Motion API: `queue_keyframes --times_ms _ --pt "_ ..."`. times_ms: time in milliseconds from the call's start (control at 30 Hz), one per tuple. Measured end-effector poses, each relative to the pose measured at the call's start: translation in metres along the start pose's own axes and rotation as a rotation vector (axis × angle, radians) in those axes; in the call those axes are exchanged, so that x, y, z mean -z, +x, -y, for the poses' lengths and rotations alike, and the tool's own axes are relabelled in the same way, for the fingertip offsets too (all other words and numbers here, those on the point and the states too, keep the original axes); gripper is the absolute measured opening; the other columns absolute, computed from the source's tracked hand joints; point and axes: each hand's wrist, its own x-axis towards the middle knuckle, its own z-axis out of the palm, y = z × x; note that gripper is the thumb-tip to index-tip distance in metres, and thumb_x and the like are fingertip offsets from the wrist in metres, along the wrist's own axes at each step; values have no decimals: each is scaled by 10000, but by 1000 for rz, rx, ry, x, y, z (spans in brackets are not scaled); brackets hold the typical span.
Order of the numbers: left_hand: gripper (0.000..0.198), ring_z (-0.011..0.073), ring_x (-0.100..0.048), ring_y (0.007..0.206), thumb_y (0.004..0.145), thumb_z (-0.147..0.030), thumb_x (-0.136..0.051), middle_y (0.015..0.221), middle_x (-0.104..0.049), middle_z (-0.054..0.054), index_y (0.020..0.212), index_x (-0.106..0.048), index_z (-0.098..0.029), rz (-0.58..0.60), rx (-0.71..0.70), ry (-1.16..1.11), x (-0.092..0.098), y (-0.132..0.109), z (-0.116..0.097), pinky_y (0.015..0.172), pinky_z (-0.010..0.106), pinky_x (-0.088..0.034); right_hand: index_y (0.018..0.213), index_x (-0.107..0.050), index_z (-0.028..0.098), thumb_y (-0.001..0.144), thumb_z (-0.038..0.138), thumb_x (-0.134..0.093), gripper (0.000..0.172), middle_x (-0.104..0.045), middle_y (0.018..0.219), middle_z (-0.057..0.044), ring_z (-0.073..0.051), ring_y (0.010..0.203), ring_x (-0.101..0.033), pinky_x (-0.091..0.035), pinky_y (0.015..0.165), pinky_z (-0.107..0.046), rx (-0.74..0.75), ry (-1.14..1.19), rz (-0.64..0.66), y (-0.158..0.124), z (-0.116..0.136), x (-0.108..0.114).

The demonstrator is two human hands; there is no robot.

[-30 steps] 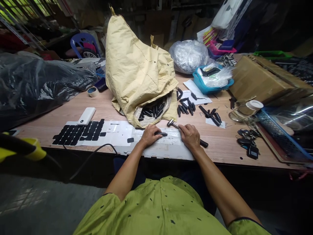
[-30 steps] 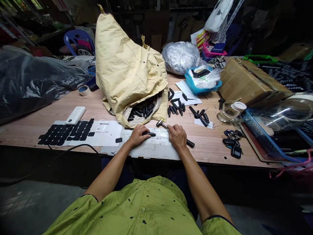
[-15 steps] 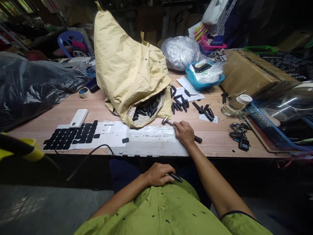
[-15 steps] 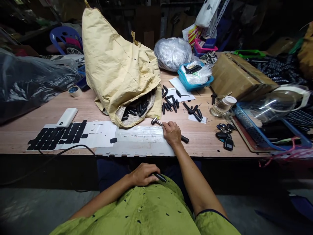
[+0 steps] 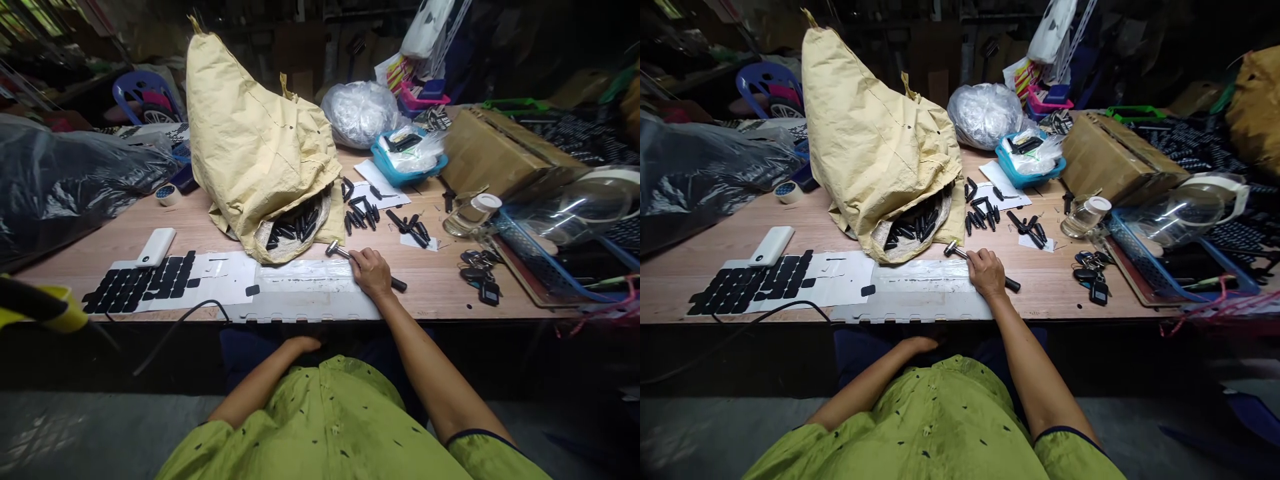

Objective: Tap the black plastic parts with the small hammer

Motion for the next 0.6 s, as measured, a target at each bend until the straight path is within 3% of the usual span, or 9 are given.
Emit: queue_keyframes --times_ms 67,167,233,267,333,400,467,533,600 --pt "180 269 -706 895 777 -308 -755 924 -770 67 935 -766 -223 167 -8 45 10 -13 -13 774 346 -538 1102 -724 236 963 239 -478 282 -591 896 -81 -228 855 -462 -346 743 -319 -1 -1 1 -1 -1 -1" --pt "249 234 -702 854 827 -408 -728 923 -766 60 963 -766 -203 429 -181 -1 44 -30 -42 768 315 -525 1119 -722 235 964 235 -478 288 -597 906 -81 -228 860 -470 -351 746 -320 -1 -1 2 -2 -2 -1" --pt "330 189 -695 833 895 -466 -663 933 -761 41 1074 -745 -201 430 -286 -171 78 -34 -58 767 274 -520 1120 -721 235 962 235 -482 286 -600 905 -81 -228 857 -472 -353 742 -321 -2 -2 2 -2 -2 -1" --pt "353 179 -691 825 923 -475 -629 937 -757 38 1113 -732 -196 353 -303 -228 98 -34 -63 770 268 -522 1116 -720 235 962 233 -482 284 -601 903 -81 -228 856 -473 -353 739 -322 -3 -1 1 -2 -2 -1" --pt "324 192 -677 840 951 -437 -593 935 -742 48 1095 -734 -183 -14 -238 -158 136 -28 -65 797 297 -525 1100 -721 232 961 228 -484 275 -602 897 -80 -227 853 -473 -350 734 -321 -3 1 -2 -1 -1 0" --pt "228 255 -663 932 912 -318 -628 978 -724 90 1034 -751 -170 -476 -16 82 169 -19 -58 852 364 -524 1083 -724 229 961 225 -486 267 -603 890 -79 -224 848 -474 -348 731 -320 0 -3 -8 -1 0 0" --pt "197 336 -627 1063 851 -196 -640 1057 -702 147 999 -765 -156 -784 222 302 193 -10 -45 922 443 -505 1072 -727 229 962 227 -489 262 -606 885 -77 -221 842 -478 -348 730 -318 5 -13 -16 0 1 0" --pt "245 383 -583 1148 812 -118 -621 1116 -685 179 1001 -774 -147 -897 384 412 207 -3 -33 972 491 -478 1072 -729 231 963 230 -492 261 -608 882 -74 -219 841 -480 -348 729 -315 12 -20 -21 1 1 1" --pt "313 382 -567 1170 791 -74 -596 1142 -684 170 1030 -777 -161 -910 466 440 214 2 -24 993 491 -463 1077 -729 232 962 233 -494 262 -608 882 -73 -219 844 -479 -346 726 -312 15 -23 -20 1 1 0"
